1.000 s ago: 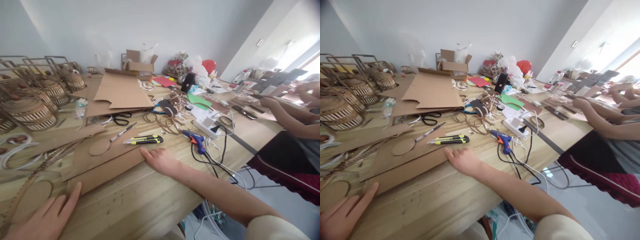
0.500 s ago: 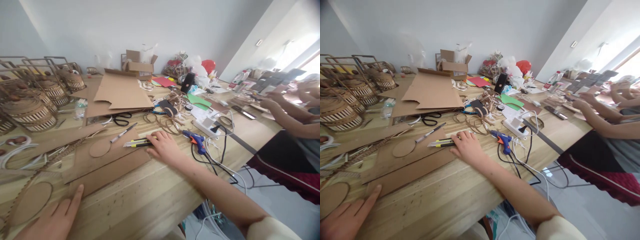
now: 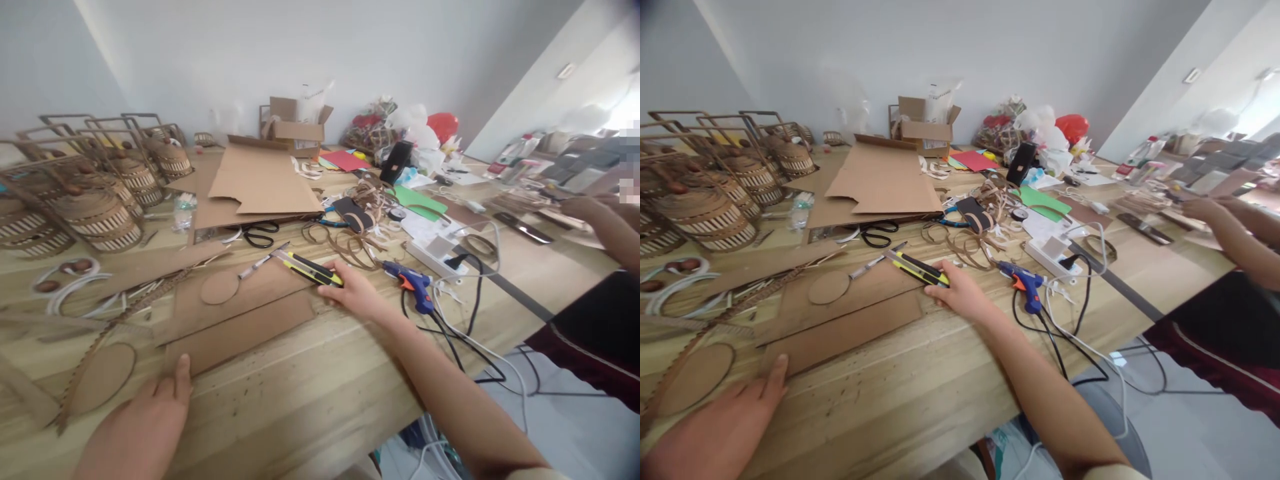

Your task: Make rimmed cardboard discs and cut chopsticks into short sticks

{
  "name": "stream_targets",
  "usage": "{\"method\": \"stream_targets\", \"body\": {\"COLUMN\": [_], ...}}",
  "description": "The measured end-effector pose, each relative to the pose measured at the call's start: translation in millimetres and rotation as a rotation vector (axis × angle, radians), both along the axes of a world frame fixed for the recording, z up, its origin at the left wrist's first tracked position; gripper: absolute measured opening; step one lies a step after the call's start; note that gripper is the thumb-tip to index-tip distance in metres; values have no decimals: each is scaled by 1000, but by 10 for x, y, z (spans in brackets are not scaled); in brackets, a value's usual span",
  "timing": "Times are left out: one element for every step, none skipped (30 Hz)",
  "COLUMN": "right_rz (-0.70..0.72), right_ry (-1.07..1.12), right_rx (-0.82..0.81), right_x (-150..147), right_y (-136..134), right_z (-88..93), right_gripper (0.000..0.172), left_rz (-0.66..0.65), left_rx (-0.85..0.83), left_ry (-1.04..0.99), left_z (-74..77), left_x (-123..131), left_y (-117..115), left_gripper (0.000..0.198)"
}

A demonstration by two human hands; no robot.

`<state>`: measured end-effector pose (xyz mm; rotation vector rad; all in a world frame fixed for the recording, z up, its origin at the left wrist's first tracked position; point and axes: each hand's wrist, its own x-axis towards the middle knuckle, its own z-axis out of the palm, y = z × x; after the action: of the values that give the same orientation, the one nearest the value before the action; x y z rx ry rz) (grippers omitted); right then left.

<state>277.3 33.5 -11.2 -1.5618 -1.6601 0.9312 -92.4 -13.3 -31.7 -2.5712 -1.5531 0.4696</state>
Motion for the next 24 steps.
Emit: {"method": "stream_targets", "body": {"right_rz": [18,33,43,48,51,55,61,68,76,86,95,101,102,99,93,84,73,59,40,18,-4,-21,-33,-38], "right_ry": [93,181,262,334,398,452,493,533,579,631,688,745,796,828,836,831,818,798,774,749,726,705,688,674], "right_rx": [-21,-38,-51,-65,-79,-94,-109,-126,-148,-172,-196,-218,-235,-245,-247,-244,-239,-237,-238,-245,-256,-270,-283,-294], "right_x": [7,12,15,16,16,16,14,12,8,3,-4,-11,-19,-26,-31,-35,-37,-37,-36,-36,-36,-38,-42,-48], "right_y": [-1,0,3,6,10,12,12,9,4,-5,-17,-30,-44,-58,-71,-83,-91,-96,-98,-96,-92,-85,-75,-65], "right_z": [-11,-20,-26,-29,-28,-24,-18,-11,-3,6,15,26,38,52,68,86,105,122,136,145,149,147,140,129], "right_gripper": [32,36,39,41,43,44,45,46,46,46,45,43,41,39,38,39,41,43,46,49,52,54,55,57], "left_rz": [-18,-44,-48,-56,-60,-57,-53,-46,-37,-28,-19,-12,-3,9,18,30,42,54,62,62,60,55,48,47], "left_rx": [23,39,63,76,82,86,83,80,78,78,77,71,64,55,42,31,24,21,22,22,23,25,27,30], "left_ry": [6,13,29,39,46,52,54,57,62,69,77,84,89,95,99,101,104,104,103,99,92,83,69,55], "left_z": [75,137,184,216,235,243,245,243,240,236,234,232,231,231,231,233,235,238,241,243,245,244,242,240], "left_x": [56,108,152,190,220,242,258,271,280,288,296,305,314,324,334,343,351,357,360,361,359,356,351,346], "left_y": [-10,-22,-34,-44,-52,-56,-58,-57,-54,-50,-46,-42,-37,-31,-26,-20,-15,-11,-7,-5,-4,-5,-6,-7], "left_gripper": [64,64,63,62,62,61,60,60,59,59,60,60,60,60,60,60,60,59,58,57,56,55,54,52]}}
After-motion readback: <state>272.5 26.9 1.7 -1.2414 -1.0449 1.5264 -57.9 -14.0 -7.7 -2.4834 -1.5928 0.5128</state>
